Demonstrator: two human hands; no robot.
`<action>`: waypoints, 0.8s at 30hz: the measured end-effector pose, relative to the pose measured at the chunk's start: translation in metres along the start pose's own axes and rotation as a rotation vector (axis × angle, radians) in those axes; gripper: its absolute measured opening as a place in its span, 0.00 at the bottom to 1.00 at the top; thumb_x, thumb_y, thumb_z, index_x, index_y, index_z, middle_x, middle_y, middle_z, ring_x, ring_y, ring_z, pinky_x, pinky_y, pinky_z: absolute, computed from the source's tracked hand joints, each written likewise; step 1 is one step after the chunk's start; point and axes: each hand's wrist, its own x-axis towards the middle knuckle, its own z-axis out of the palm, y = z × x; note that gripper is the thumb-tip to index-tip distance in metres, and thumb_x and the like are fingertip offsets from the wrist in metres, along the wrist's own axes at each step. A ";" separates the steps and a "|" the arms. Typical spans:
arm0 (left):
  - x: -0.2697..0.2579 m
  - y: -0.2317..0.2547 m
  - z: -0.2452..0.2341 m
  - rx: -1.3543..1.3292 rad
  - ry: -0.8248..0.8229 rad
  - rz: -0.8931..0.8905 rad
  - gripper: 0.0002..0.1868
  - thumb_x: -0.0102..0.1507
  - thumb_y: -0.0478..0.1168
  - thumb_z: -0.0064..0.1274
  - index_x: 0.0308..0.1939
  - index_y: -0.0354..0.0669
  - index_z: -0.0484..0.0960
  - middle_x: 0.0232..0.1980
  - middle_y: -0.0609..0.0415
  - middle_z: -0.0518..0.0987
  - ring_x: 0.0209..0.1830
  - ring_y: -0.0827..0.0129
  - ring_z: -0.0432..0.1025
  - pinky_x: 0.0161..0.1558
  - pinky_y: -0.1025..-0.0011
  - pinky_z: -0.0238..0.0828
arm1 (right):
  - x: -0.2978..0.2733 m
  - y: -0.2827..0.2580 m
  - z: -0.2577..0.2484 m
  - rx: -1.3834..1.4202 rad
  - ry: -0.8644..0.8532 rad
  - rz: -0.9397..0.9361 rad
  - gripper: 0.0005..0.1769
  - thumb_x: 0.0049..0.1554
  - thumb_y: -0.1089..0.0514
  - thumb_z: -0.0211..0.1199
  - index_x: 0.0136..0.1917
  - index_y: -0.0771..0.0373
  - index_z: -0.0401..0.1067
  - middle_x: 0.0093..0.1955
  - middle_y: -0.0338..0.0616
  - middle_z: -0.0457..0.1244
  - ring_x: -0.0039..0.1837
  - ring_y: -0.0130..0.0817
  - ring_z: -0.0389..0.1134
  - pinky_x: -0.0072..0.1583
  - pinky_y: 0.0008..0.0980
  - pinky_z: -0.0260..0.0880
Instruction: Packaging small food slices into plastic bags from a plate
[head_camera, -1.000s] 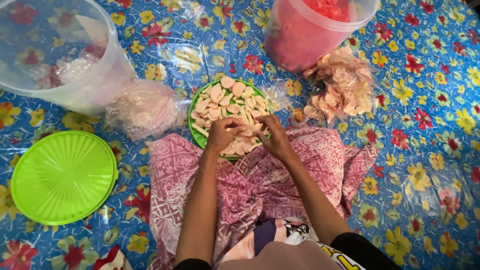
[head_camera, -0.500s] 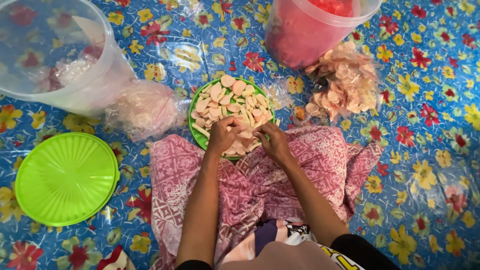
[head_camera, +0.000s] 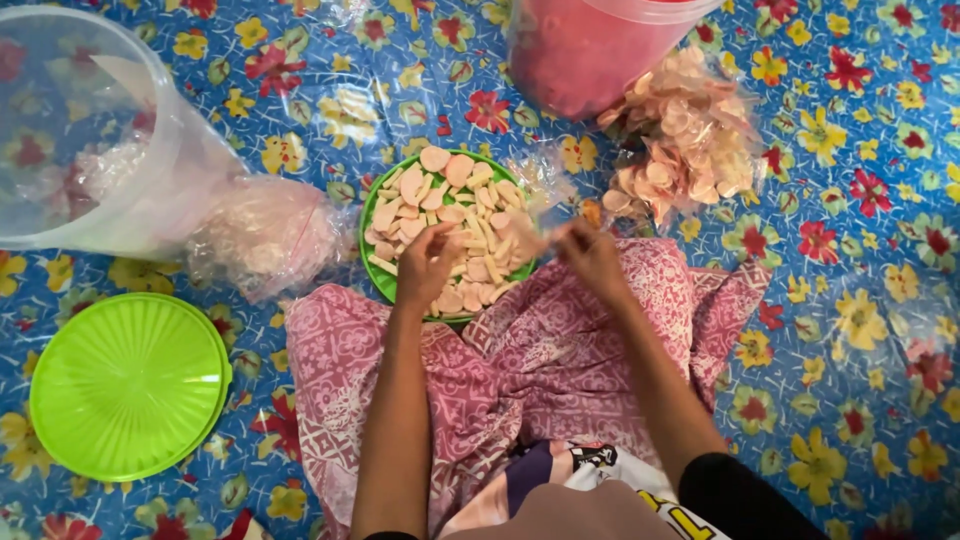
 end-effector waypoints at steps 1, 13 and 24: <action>0.001 -0.005 -0.001 0.000 -0.004 -0.002 0.16 0.58 0.38 0.53 0.50 0.41 0.77 0.36 0.46 0.79 0.35 0.65 0.74 0.43 0.68 0.70 | 0.012 -0.007 -0.016 -0.001 0.003 0.003 0.04 0.54 0.64 0.59 0.37 0.60 0.70 0.26 0.44 0.60 0.33 0.32 0.61 0.41 0.33 0.64; 0.008 -0.016 -0.004 0.201 -0.082 -0.127 0.11 0.58 0.42 0.52 0.44 0.45 0.78 0.35 0.55 0.77 0.36 0.70 0.72 0.36 0.72 0.70 | 0.147 0.015 -0.170 0.740 0.614 0.229 0.04 0.54 0.60 0.58 0.42 0.61 0.64 0.43 0.48 0.67 0.47 0.35 0.73 0.52 0.28 0.79; 0.017 -0.041 0.000 0.288 0.044 -0.118 0.11 0.53 0.43 0.58 0.39 0.57 0.83 0.28 0.60 0.79 0.28 0.72 0.72 0.32 0.75 0.69 | 0.090 0.106 -0.033 -0.483 0.035 0.620 0.30 0.46 0.26 0.60 0.54 0.39 0.59 0.47 0.34 0.64 0.51 0.37 0.67 0.58 0.36 0.63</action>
